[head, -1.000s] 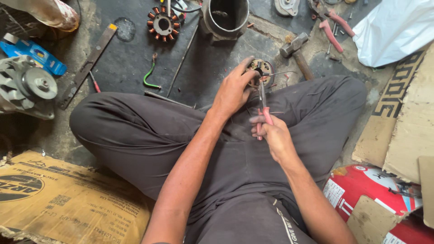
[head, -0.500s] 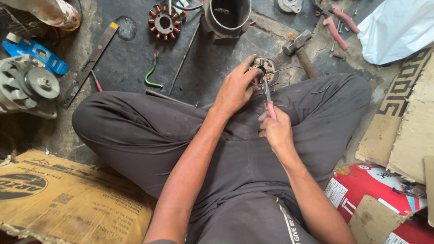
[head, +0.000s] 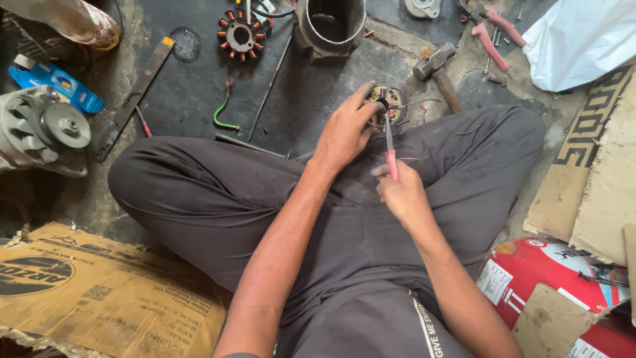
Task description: The person sits on the workshop floor and disassembles an automotive electric motor, using pliers and a screwdriver to remove wires and parts from the housing. They pull the armature out of the casing and separate the end components by hand.
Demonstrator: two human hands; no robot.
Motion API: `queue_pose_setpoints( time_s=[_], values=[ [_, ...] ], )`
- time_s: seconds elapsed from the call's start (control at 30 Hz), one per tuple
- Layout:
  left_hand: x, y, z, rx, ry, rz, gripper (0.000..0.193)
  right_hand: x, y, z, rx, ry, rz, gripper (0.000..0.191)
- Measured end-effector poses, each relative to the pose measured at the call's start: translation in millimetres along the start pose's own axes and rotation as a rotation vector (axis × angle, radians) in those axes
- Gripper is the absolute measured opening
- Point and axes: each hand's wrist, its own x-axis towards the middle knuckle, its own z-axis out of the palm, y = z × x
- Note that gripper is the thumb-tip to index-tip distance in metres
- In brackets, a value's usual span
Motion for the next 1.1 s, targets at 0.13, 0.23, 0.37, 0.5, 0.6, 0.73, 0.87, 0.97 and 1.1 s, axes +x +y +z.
queue_pose_setpoints(
  time_s=[0.13, 0.23, 0.37, 0.5, 0.6, 0.73, 0.87, 0.97, 1.1],
  values=[
    [0, -2, 1, 0.006, 0.021, 0.033, 0.046, -9, -6, 3, -0.345, 0.156, -0.277, 0.020],
    [-1, -2, 2, 0.018, 0.013, 0.020, 0.045, -10, -6, 7, -0.354, 0.193, -0.262, 0.015],
    [-1, -2, 4, 0.022, 0.017, 0.031, 0.046, -2, 1, 8, -0.186, 0.076, -0.137, 0.019],
    [-2, -4, 6, 0.031, -0.003, 0.028, 0.046, 3, 10, -9, 0.266, -0.108, 0.057, 0.060],
    [-1, -5, 8, 0.049, 0.013, 0.038, 0.046, 3, 10, -29, 0.284, -0.113, 0.173, 0.062],
    [0, -5, 10, 0.017, 0.044, 0.004, 0.048, 0, 6, -28, 0.273, -0.163, 0.126, 0.050],
    [2, -5, 8, -0.023, 0.030, -0.017, 0.044, -24, -4, -28, 0.492, -0.192, 0.186, 0.048],
    [0, -3, 8, 0.006, 0.039, 0.023, 0.042, -47, -22, -46, 0.147, -0.066, -0.129, 0.049],
    [2, -3, 7, 0.028, 0.001, -0.003, 0.041, -59, -53, -77, -0.917, 0.282, -0.705, 0.046]
  ],
)
